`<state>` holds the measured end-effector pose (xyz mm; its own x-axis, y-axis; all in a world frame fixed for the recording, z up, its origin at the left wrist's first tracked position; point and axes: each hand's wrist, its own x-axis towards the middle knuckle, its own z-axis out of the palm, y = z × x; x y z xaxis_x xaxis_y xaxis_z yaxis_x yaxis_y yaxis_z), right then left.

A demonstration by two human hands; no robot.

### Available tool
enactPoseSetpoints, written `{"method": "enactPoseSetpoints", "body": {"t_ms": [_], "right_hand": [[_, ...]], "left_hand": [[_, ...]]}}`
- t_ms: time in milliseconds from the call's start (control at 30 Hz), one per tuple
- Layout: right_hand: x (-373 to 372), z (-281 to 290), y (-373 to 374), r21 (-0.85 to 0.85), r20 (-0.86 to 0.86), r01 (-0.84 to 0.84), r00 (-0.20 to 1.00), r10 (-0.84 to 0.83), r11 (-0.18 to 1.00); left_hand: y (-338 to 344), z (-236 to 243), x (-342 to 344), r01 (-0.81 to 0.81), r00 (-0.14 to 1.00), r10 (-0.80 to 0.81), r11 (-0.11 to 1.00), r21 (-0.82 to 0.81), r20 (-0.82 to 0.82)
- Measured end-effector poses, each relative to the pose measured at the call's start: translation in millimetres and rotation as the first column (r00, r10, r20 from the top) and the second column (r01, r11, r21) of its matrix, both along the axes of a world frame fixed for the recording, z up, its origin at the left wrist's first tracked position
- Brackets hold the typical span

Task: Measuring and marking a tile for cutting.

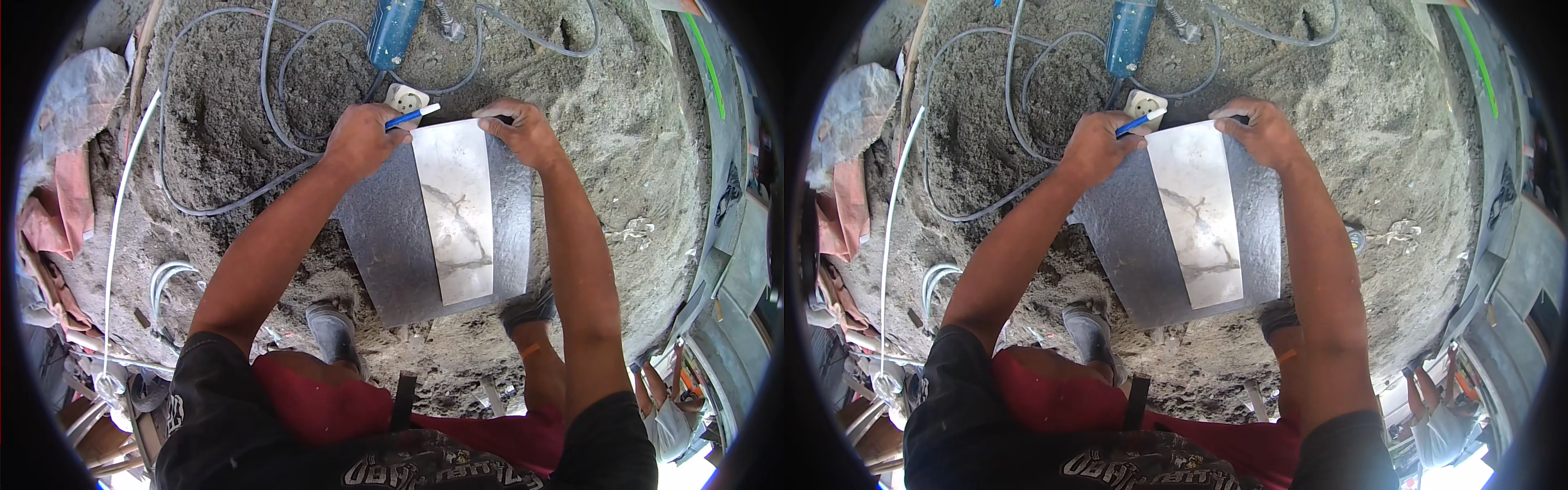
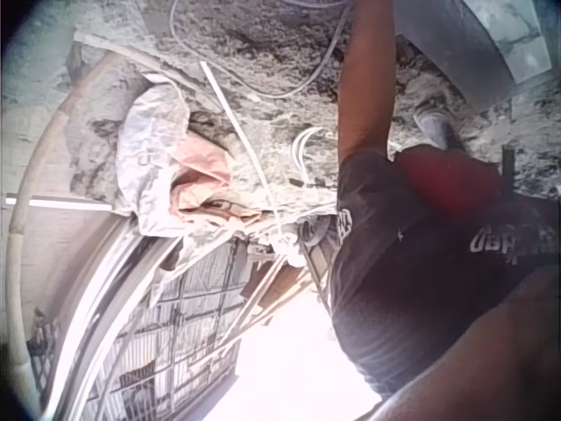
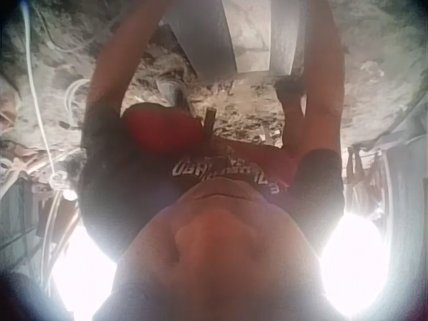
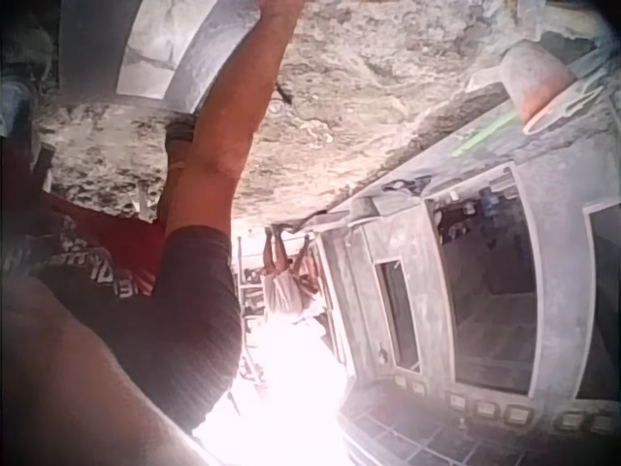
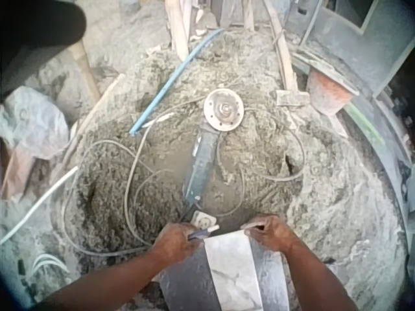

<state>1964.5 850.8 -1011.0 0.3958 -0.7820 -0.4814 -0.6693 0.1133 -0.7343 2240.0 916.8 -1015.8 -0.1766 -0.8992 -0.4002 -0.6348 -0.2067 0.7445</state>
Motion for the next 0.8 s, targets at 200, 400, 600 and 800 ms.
{"method": "enactPoseSetpoints", "body": {"t_ms": [200,400,600,800], "right_hand": [[0,0,3,-0.018,0.020,0.019,1.000,-0.019,1.000],[0,1,3,-0.020,0.018,-0.008,1.000,0.008,1.000],[3,1,4,-0.069,-0.091,-0.018,0.996,0.012,0.997],[-4,-1,0,-0.102,-0.091,-0.141,0.987,0.132,0.985]], "left_hand": [[1,-3,-1,-0.026,1.000,0.025,0.999,-0.048,-0.018],[0,-3,-1,-0.043,0.995,0.042,0.999,-0.005,-0.093],[-3,-11,3,0.013,0.996,-0.011,1.000,0.023,-0.089],[-7,-31,10,0.085,0.986,-0.077,0.995,0.050,-0.148]]}}
